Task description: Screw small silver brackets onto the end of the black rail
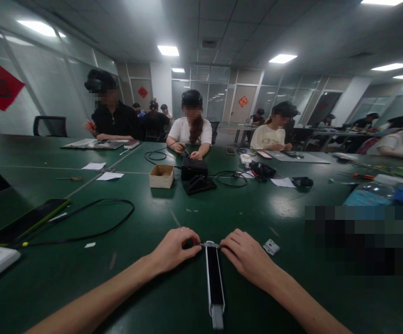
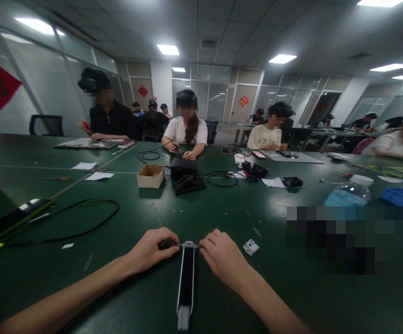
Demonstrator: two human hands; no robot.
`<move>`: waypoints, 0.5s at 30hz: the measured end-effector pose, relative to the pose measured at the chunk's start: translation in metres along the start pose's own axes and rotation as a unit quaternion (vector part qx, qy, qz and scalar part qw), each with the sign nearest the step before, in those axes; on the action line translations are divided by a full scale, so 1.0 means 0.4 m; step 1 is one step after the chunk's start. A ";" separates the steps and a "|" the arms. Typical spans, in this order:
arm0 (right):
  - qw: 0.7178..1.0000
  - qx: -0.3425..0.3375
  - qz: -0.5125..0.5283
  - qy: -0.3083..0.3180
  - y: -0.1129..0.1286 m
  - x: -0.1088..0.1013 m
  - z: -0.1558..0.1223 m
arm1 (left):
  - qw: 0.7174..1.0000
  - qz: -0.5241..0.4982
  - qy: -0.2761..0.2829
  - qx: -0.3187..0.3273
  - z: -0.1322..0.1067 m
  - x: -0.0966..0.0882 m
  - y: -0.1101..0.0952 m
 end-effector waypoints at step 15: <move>1.000 -0.012 0.006 -0.005 -0.004 0.004 -0.002 | 1.000 -0.002 -0.006 0.010 0.000 -0.006 -0.010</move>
Point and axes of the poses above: each hand's wrist, its own z-axis towards the middle knuckle, its own x-axis out of the palm, y = z × x, the point moved 5 cm from there along z, towards the middle knuckle, and after that the axes turned 14 degrees about z, right-handed, at the moved point
